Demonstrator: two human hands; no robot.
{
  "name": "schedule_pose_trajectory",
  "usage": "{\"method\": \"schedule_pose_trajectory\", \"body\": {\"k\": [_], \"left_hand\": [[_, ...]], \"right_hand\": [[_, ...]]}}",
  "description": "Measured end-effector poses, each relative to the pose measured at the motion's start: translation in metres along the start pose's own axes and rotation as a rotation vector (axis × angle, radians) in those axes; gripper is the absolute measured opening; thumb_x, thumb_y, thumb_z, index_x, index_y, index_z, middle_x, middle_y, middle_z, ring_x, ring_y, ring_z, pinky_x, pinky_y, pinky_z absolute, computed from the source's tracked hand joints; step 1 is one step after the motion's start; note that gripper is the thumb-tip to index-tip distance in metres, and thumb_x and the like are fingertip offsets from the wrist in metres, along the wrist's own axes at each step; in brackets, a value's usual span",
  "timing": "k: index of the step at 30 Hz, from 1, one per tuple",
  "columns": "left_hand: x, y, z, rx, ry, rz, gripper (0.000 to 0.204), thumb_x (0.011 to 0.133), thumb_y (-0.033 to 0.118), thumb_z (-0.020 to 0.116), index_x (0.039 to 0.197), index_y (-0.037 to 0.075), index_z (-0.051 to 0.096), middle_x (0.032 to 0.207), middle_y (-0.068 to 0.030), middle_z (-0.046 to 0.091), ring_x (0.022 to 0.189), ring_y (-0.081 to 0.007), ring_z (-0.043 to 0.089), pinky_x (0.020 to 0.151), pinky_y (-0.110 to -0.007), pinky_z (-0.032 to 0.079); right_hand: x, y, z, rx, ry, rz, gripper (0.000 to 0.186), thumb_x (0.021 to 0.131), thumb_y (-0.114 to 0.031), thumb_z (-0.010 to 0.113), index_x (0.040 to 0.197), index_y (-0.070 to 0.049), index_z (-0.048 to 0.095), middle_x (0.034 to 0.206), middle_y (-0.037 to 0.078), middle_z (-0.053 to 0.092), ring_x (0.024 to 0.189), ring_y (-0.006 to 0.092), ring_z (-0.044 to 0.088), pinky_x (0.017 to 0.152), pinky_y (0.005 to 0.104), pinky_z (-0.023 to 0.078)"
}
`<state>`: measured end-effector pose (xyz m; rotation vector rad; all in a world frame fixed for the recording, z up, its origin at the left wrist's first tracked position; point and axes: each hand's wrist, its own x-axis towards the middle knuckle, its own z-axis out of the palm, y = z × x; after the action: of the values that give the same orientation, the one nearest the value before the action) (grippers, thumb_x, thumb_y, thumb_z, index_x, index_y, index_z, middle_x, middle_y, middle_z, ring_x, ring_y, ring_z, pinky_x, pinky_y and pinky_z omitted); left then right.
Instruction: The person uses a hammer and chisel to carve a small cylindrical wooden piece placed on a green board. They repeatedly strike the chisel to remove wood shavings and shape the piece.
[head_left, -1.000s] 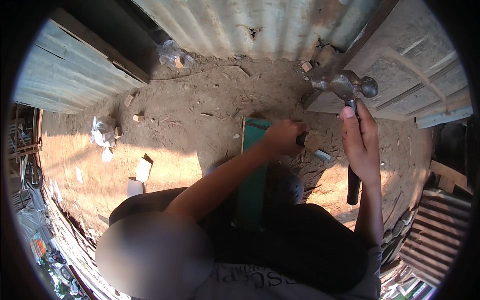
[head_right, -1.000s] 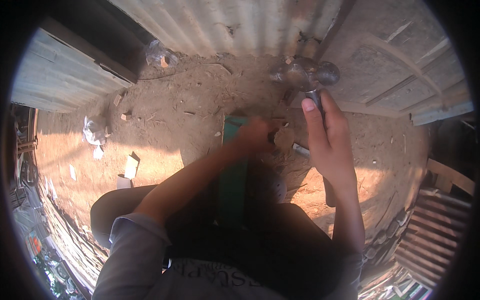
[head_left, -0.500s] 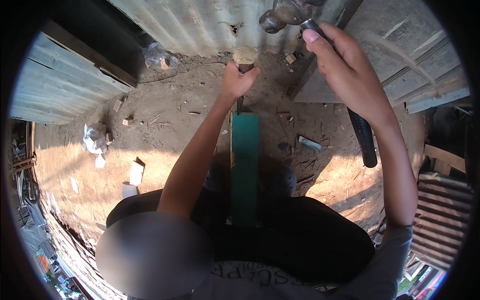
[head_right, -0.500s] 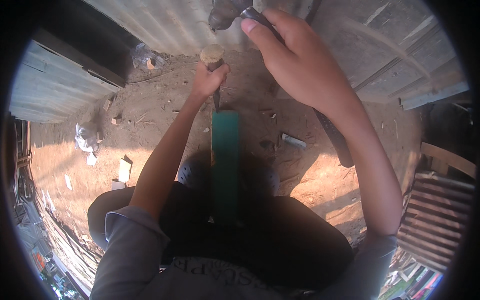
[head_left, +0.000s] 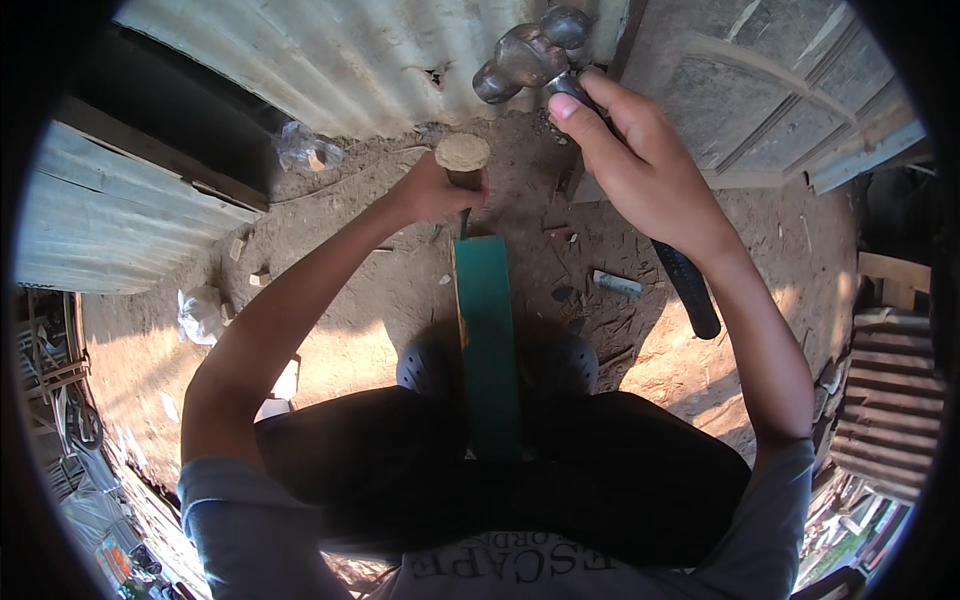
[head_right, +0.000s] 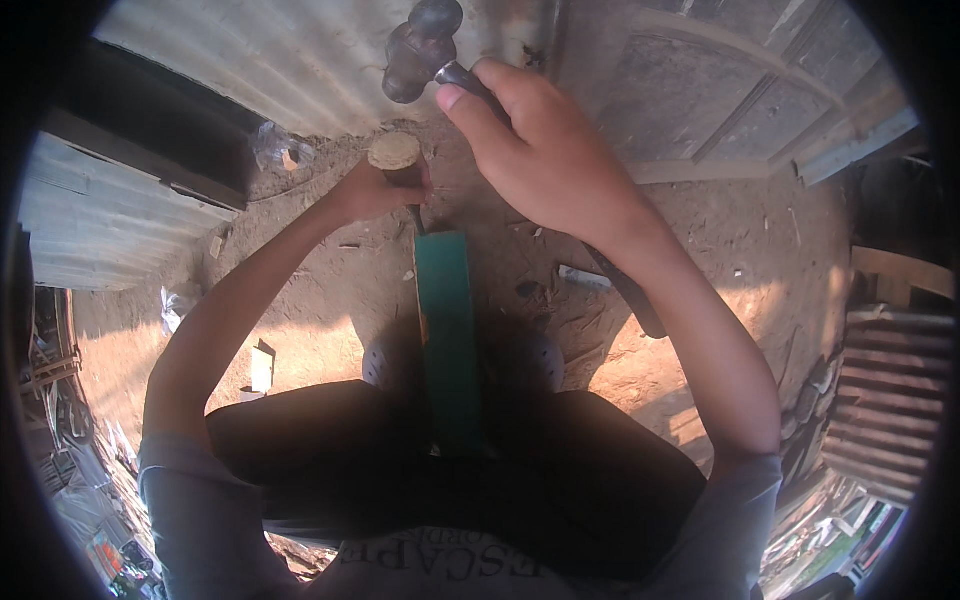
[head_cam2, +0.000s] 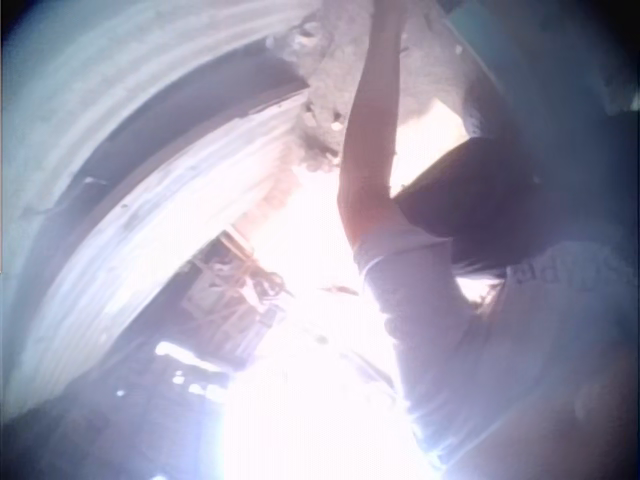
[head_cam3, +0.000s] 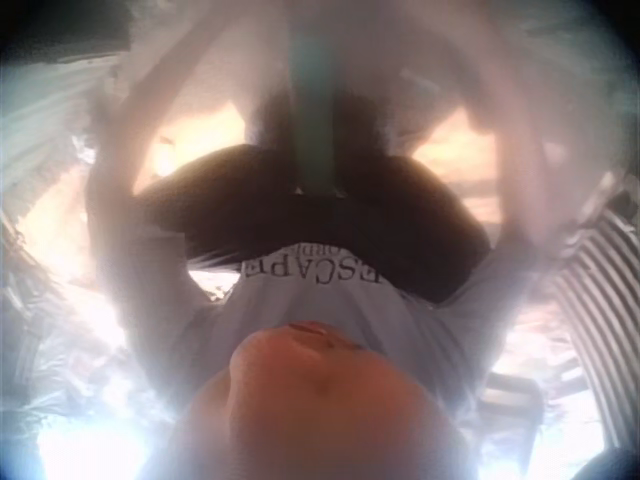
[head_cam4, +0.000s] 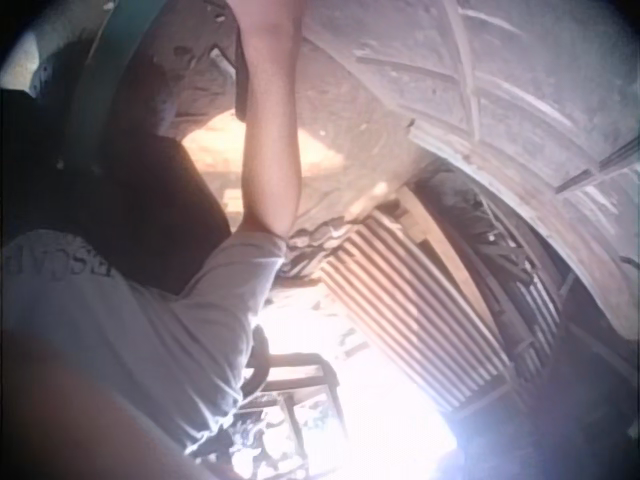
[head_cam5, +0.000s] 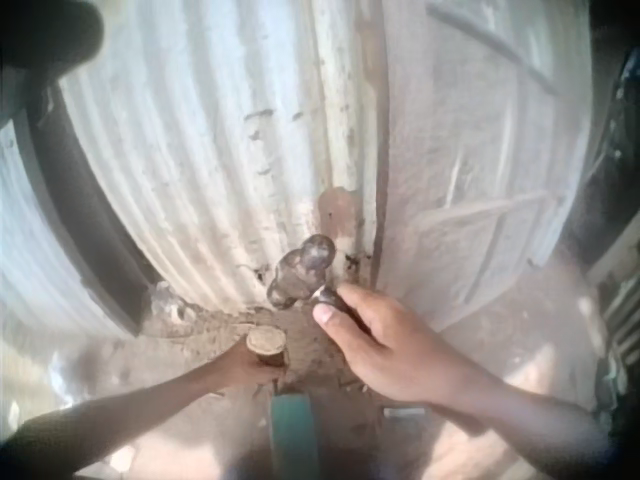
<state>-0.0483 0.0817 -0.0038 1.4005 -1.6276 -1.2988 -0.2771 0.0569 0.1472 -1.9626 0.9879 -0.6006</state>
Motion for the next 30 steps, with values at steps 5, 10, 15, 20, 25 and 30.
{"method": "schedule_pose_trajectory", "body": {"k": [5, 10, 15, 20, 25, 30], "left_hand": [[-0.028, 0.010, 0.006, 0.029, -0.120, -0.071, 0.020, 0.076, 0.013, 0.074, 0.079, 0.006, 0.056, 0.076, -0.0005, 0.060, 0.075, -0.0092, 0.058, 0.070, -0.028, 0.049], [-0.043, 0.011, 0.009, -0.023, -0.111, 0.031, 0.014, 0.084, 0.007, 0.067, 0.079, 0.009, 0.054, 0.079, 0.0026, 0.058, 0.072, -0.0057, 0.053, 0.063, -0.024, 0.044], [-0.046, 0.008, 0.001, -0.149, -0.045, -0.016, 0.011, 0.084, 0.001, 0.065, 0.082, 0.005, 0.055, 0.079, -0.0007, 0.058, 0.079, -0.0099, 0.058, 0.073, -0.027, 0.048], [-0.049, -0.007, -0.002, -0.165, -0.029, 0.080, 0.011, 0.086, 0.001, 0.064, 0.084, 0.006, 0.054, 0.084, -0.0005, 0.060, 0.079, -0.0081, 0.058, 0.070, -0.025, 0.048], [-0.051, -0.001, -0.007, -0.182, -0.009, -0.035, 0.012, 0.084, -0.002, 0.064, 0.083, 0.005, 0.054, 0.080, -0.0019, 0.059, 0.078, -0.0107, 0.059, 0.072, -0.028, 0.049], [-0.051, -0.006, -0.015, -0.165, 0.018, 0.061, 0.014, 0.082, -0.003, 0.064, 0.085, 0.006, 0.054, 0.080, -0.0014, 0.059, 0.078, -0.0107, 0.059, 0.072, -0.027, 0.049]], "right_hand": [[-0.001, 0.007, 0.000, -0.008, -0.001, -0.026, 0.037, 0.097, -0.035, 0.050, 0.088, 0.001, 0.051, 0.066, 0.012, 0.050, 0.064, 0.0214, 0.051, 0.064, 0.0373, 0.042], [-0.003, 0.010, 0.004, -0.005, -0.039, 0.033, 0.035, 0.097, -0.033, 0.050, 0.089, 0.001, 0.051, 0.066, 0.013, 0.051, 0.062, 0.0227, 0.052, 0.063, 0.0383, 0.042], [0.000, 0.010, 0.013, 0.013, -0.053, -0.004, 0.033, 0.097, -0.031, 0.050, 0.089, 0.001, 0.051, 0.065, 0.015, 0.051, 0.060, 0.0238, 0.052, 0.060, 0.0390, 0.040], [0.008, 0.009, 0.023, -0.013, -0.064, -0.033, 0.034, 0.097, -0.031, 0.050, 0.088, 0.002, 0.050, 0.064, 0.016, 0.052, 0.058, 0.0264, 0.051, 0.059, 0.0397, 0.040], [0.012, 0.011, 0.034, -0.004, -0.043, -0.068, 0.034, 0.098, -0.031, 0.050, 0.087, 0.002, 0.050, 0.062, 0.016, 0.052, 0.057, 0.0278, 0.051, 0.059, 0.0404, 0.040], [0.014, 0.001, 0.035, -0.009, -0.088, -0.033, 0.034, 0.098, -0.030, 0.050, 0.087, 0.002, 0.050, 0.062, 0.016, 0.052, 0.057, 0.0272, 0.052, 0.059, 0.0404, 0.040]]}}
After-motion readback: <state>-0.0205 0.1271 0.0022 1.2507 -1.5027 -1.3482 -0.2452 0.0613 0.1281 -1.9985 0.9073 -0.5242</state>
